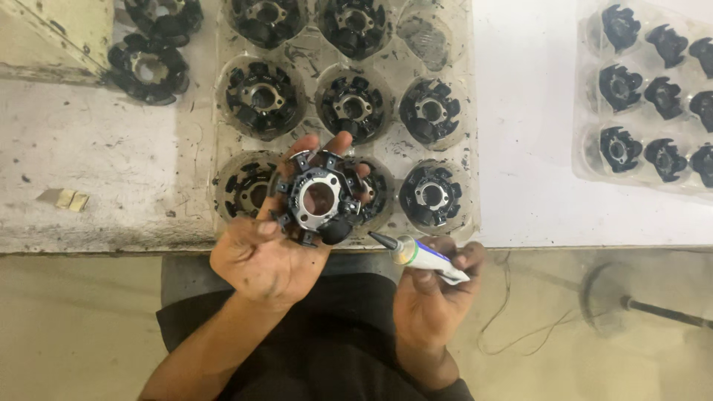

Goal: The person picks up motor rotor components one at a time, applies adhesive from a tube around the central hub of each, and places them into a plastic tray. They occasionally wipe the adhesive tube with a cloth and reach for new components from the tray.

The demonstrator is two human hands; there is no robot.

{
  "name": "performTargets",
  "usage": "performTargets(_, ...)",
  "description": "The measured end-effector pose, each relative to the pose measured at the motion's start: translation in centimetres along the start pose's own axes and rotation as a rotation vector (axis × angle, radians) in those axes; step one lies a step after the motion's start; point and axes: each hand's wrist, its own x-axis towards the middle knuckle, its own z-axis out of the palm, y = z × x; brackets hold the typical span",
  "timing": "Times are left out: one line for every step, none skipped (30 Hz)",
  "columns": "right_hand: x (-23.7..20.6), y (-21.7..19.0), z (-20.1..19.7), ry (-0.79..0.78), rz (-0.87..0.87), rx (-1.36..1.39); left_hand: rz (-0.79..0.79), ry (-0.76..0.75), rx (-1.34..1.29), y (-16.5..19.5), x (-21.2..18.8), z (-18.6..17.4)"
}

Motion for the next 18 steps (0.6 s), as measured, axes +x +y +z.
performTargets(-0.3,0.1,-0.2,-0.007,-0.054,-0.052,0.026,-0.008,0.029,0.0,-0.2,0.1)
performTargets(-0.5,0.3,-0.4,0.022,-0.123,-0.132,0.062,-0.018,0.067,0.0,-0.5,0.0)
performTargets(-0.6,0.3,-0.6,0.05,-0.193,-0.211,0.099,-0.028,0.106,-0.1,-0.7,0.0)
performTargets(-0.7,0.3,-0.7,0.078,-0.263,-0.289,0.135,-0.041,0.163,-0.2,-1.0,-0.1)
performTargets(-1.0,0.2,-0.6,0.05,-0.269,-0.338,0.172,-0.052,0.22,-0.3,-1.3,-0.3)
performTargets(-1.2,-0.1,-0.6,0.023,-0.277,-0.388,0.207,-0.068,0.293,-0.4,-1.5,-0.5)
performTargets(-1.4,-0.3,-0.4,-0.005,-0.286,-0.438,0.245,-0.081,0.369,-0.5,-1.7,-0.6)
performTargets(-1.6,-0.5,-0.2,-0.038,-0.326,-0.514,0.285,-0.092,0.444,-0.6,-1.9,-0.8)
performTargets(-1.8,-0.5,0.0,-0.07,-0.367,-0.59,0.326,-0.099,0.522,-0.7,-2.2,-0.9)
performTargets(-2.0,-0.4,0.2,-0.103,-0.412,-0.666,0.347,-0.108,0.568,-0.6,-2.3,-1.1)
performTargets(-2.2,-0.4,0.5,-0.094,-0.396,-0.685,0.37,-0.115,0.614,-0.6,-2.5,-1.2)
performTargets(-2.5,-0.4,0.7,-0.085,-0.379,-0.704,0.371,-0.121,0.627,-0.5,-2.6,-1.3)
performTargets(-2.7,-0.3,0.9,-0.076,-0.361,-0.725,0.372,-0.123,0.639,-0.5,-2.7,-1.4)
performTargets(-2.8,-0.2,1.1,-0.072,-0.373,-0.754,0.372,-0.124,0.65,-0.4,-2.8,-1.5)
performTargets(-2.9,0.0,1.2,-0.069,-0.387,-0.783,0.374,-0.124,0.659,-0.3,-2.8,-1.6)
performTargets(-2.9,0.1,1.3,-0.068,-0.401,-0.812,0.378,-0.126,0.662,-0.2,-2.8,-1.7)
performTargets(-2.8,0.1,1.4,-0.084,-0.41,-0.86,0.381,-0.128,0.665,-0.1,-2.7,-1.8)
performTargets(-2.8,0.1,1.5,-0.099,-0.418,-0.91,0.384,-0.132,0.662,-0.1,-2.7,-2.0)
